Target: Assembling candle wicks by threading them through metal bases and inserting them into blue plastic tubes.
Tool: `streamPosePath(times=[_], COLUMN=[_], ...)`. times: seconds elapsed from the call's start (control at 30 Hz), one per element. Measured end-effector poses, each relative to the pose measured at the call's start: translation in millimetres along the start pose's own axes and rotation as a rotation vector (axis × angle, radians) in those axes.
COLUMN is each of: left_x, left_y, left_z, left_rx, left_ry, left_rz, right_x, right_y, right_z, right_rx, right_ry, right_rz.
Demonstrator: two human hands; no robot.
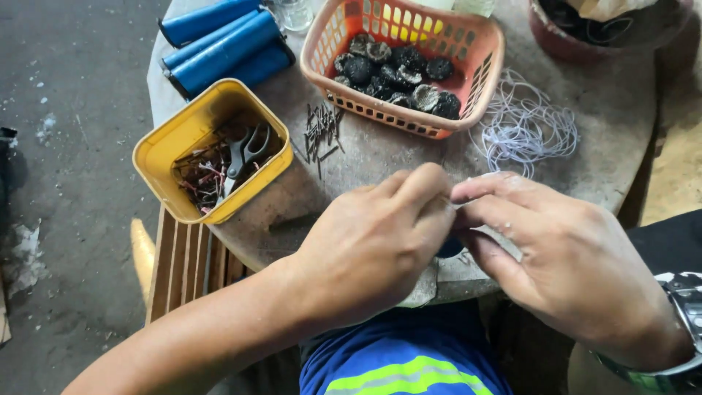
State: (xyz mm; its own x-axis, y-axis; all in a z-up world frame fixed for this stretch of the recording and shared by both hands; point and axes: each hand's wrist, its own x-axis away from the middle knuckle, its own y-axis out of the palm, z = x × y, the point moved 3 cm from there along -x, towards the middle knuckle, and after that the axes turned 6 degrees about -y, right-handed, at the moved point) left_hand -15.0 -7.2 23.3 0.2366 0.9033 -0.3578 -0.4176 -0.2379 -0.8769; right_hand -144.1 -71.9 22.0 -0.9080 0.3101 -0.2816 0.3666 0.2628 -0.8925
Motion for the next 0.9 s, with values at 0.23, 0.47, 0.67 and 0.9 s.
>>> streamPosePath(times=[0.23,0.47,0.67,0.9], left_x=[2.4,4.1,10.7,19.5], left_y=[-3.6,-1.5,-1.9,-1.7], left_z=[-12.7,-9.8,-1.2,7.4], left_rx=[0.208,0.302,0.338,0.269], left_ry=[-0.099,-0.188,-0.116,-0.045], left_rz=[0.048,0.089,0.174,0.14], right_x=[-6.4,-12.1,-6.5,-5.5], right_y=[2.3,3.0,12.1,14.4], right_z=[-5.3,-7.9,7.1,11.1], right_rx=[-0.049,0.082,-0.118,-0.375], right_ry=[-0.035,0.013,-0.059,-0.059], right_rz=[0.03,-0.007,-0.174,-0.222])
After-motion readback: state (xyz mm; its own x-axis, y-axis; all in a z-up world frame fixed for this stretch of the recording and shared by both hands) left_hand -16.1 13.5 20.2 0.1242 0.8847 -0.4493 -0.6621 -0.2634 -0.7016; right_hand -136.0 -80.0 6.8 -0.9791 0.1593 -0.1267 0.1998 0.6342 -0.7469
